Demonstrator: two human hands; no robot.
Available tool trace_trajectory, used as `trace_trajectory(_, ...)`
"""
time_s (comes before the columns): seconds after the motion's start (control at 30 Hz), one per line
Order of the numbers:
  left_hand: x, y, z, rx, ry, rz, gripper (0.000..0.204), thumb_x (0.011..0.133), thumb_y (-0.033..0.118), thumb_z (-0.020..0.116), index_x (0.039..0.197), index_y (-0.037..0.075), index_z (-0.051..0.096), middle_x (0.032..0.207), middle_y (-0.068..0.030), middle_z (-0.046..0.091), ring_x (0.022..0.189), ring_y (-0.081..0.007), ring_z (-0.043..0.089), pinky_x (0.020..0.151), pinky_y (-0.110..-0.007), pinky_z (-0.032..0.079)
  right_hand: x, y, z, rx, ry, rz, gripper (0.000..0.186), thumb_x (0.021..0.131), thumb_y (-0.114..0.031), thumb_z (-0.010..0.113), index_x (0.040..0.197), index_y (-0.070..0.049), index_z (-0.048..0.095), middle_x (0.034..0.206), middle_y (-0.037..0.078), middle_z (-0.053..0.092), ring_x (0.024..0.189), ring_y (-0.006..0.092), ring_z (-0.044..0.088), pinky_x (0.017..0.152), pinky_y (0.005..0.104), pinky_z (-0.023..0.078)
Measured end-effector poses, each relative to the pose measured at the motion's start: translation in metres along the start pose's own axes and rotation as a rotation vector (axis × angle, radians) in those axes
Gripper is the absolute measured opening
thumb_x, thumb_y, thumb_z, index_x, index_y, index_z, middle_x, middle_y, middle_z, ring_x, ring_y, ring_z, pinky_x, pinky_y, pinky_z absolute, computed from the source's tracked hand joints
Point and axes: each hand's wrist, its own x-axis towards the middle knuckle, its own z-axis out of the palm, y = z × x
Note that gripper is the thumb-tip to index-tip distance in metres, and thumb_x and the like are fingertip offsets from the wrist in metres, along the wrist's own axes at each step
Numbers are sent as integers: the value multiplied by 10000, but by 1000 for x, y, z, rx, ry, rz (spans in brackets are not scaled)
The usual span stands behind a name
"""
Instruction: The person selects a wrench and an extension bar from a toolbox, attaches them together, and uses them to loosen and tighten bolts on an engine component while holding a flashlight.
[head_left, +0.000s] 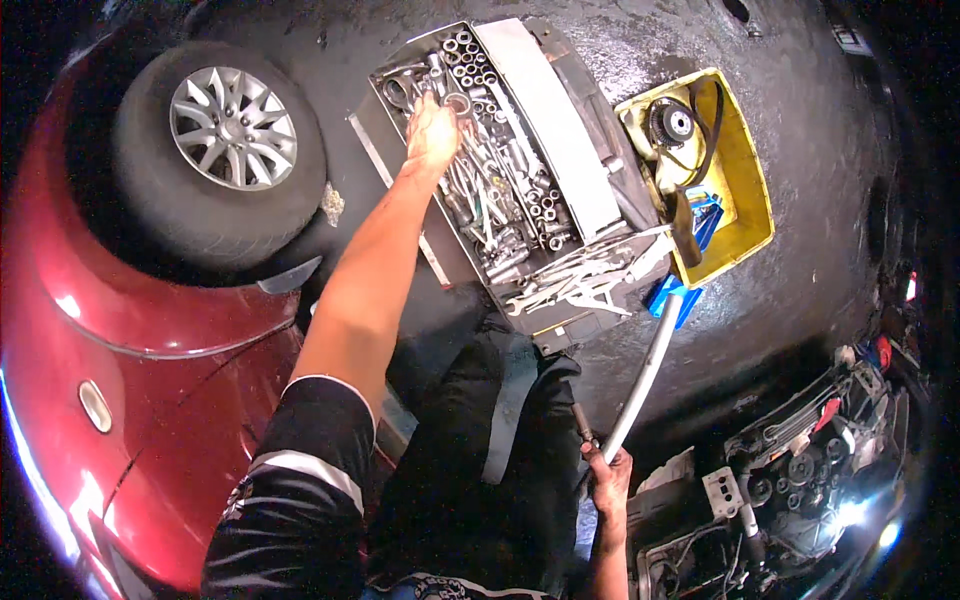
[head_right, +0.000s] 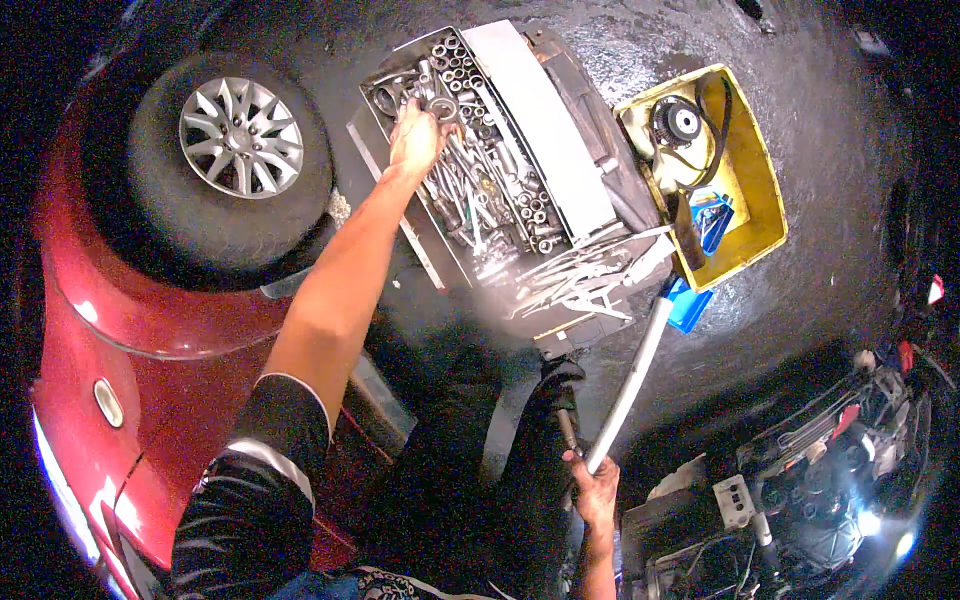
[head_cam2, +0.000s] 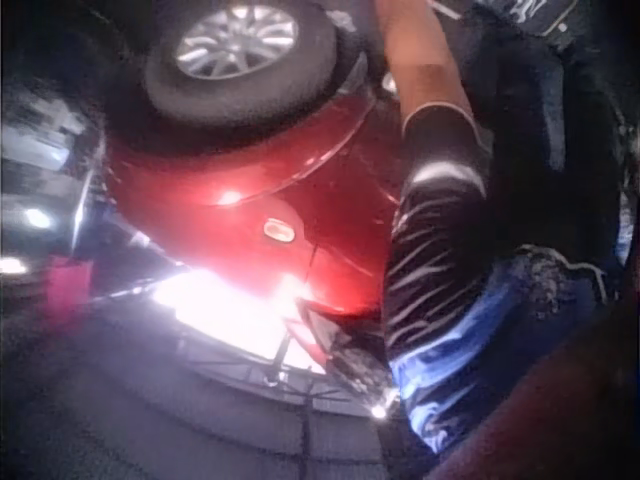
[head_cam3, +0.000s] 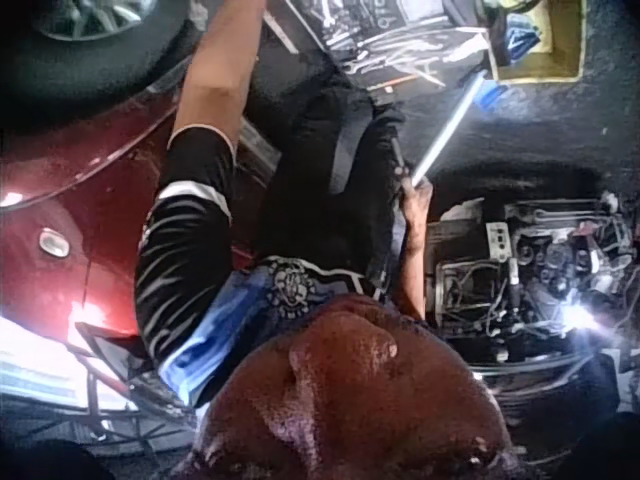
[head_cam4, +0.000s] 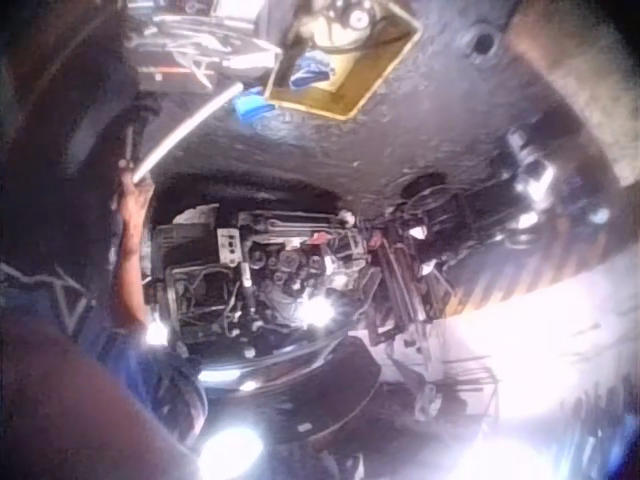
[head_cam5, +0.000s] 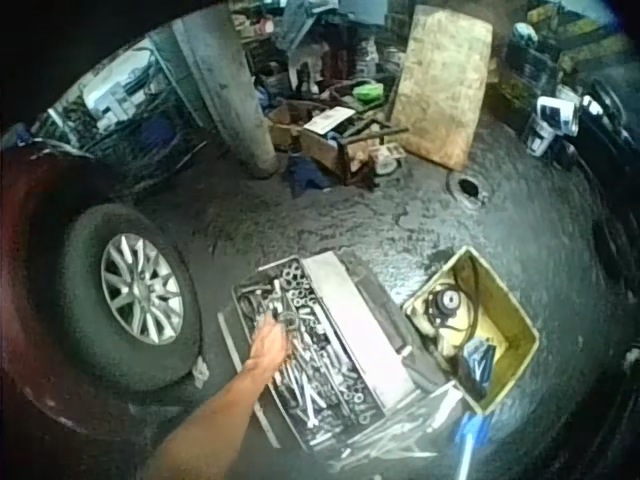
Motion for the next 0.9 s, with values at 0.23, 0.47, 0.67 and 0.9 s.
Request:
trace_trajectory(0.23,15,1,-22,-331,356,-188,365,844,355,700,1115,110,689,1095,-182,599,1030,-342,574,897,-430,478,4,-24,19,65,8,19,253,806,-258,732,736,-53,603,602,-88,410,568,49,343,518,267,254)
trace_trajectory(0.47,38,-32,-28,-717,-172,-433,497,860,494,620,1008,27,707,923,-171,698,871,-294,651,808,-378,491,12,-25,7,-30,-37,49,275,788,-293,750,711,-76,601,572,-80,446,532,48,363,490,266,271)
trace_trajectory(0.67,24,12,-47,-221,-51,-275,708,843,557,605,1088,-107,618,926,-301,668,966,-410,640,914,-463,480,12,-26,5,-14,-2,37,254,797,-287,743,750,-58,642,575,-74,459,530,47,371,486,265,279)
trace_trajectory(0.9,-14,7,16,-67,-189,-347,1127,792,684,584,1421,-157,176,1280,-444,417,1227,-498,454,1048,-503,376,17,-9,5,-10,14,-34,309,806,-324,745,715,-62,609,571,-67,453,535,53,378,484,277,282)
